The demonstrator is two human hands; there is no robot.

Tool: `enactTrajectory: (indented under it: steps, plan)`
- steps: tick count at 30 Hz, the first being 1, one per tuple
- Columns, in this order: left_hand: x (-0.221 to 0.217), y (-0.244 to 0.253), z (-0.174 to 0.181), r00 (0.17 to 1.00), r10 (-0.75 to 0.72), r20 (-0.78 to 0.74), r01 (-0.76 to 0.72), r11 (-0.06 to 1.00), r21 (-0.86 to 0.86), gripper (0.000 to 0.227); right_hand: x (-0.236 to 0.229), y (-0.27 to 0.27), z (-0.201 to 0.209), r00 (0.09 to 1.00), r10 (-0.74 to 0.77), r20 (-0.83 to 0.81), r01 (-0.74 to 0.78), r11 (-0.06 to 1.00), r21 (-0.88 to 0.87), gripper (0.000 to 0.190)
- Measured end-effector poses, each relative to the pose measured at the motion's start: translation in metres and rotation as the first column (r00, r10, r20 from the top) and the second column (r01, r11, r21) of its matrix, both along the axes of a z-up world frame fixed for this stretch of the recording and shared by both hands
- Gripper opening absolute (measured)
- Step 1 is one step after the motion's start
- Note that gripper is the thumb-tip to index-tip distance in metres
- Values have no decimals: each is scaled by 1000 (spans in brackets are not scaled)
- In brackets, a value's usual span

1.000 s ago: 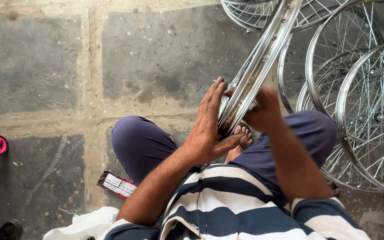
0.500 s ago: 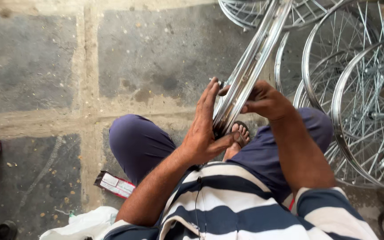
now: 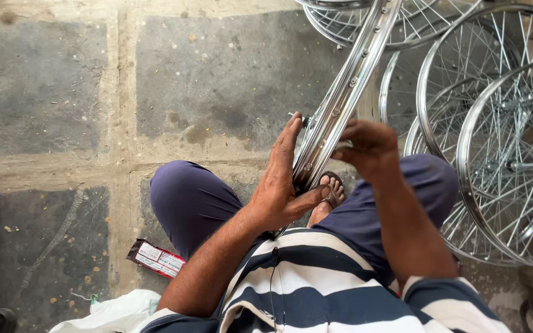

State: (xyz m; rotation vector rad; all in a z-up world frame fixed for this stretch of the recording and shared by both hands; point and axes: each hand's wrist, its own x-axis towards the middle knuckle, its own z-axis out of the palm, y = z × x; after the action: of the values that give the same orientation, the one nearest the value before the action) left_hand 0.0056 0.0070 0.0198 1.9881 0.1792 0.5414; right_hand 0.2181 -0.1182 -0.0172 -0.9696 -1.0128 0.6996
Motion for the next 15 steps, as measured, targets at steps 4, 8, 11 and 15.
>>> enactTrajectory:
  steps: [4,8,11,15]
  plan:
    - [1,-2,4,1000,-14,7,13,999,52,111,26,7,-1,857,420,-298,-451,892,-40,45]
    - [-1,-1,7,999,22,50,-23,999,37,114,11,12,-2,967,239,-92,-242,970,-24,48]
    - [-3,-2,5,993,62,101,-57,997,-47,101,-17,3,-1,979,-31,201,22,999,49,48]
    - [-11,-3,3,1000,-2,31,6,995,-103,63,-35,-5,8,883,-238,404,236,970,57,51]
